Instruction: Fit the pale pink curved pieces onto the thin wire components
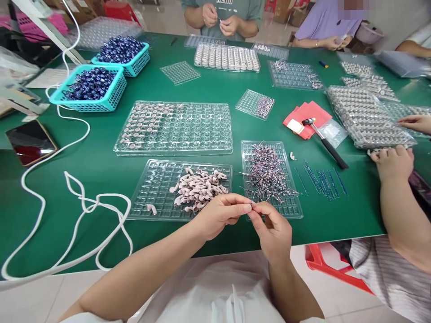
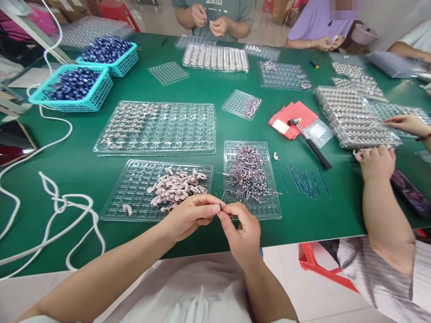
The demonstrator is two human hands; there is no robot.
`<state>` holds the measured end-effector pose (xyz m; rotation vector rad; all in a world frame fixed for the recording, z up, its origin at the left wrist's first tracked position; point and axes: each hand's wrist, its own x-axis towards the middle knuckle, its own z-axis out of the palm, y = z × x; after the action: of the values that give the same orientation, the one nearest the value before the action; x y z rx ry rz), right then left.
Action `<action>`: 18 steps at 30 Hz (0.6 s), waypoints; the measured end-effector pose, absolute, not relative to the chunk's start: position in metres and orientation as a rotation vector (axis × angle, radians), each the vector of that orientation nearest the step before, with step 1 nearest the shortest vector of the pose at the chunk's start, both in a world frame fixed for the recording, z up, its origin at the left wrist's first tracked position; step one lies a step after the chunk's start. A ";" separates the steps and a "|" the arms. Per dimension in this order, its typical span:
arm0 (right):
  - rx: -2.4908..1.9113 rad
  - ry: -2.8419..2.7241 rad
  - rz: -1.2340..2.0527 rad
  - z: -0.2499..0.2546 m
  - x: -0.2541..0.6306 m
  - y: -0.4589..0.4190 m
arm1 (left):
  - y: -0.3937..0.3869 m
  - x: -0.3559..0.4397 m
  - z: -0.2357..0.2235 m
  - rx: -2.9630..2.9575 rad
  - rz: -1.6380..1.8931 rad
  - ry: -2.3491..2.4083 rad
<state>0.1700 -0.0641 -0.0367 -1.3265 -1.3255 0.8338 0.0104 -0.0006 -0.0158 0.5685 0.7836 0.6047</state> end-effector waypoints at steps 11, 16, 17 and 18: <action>-1.208 -1.298 1.248 -0.027 0.192 -0.059 | 0.002 0.005 -0.009 0.870 0.644 0.730; -1.297 -1.221 1.113 -0.028 0.185 -0.063 | -0.001 0.008 -0.007 0.914 0.711 0.775; -1.319 -1.216 1.079 -0.029 0.184 -0.064 | -0.002 0.008 -0.007 0.922 0.716 0.788; -1.341 -1.219 1.041 -0.030 0.183 -0.065 | -0.002 0.008 -0.007 0.935 0.716 0.803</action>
<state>0.1827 -0.0648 -0.0305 -1.3410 -1.2190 1.0412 0.0081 -0.0020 -0.0066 0.9349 0.8031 0.7163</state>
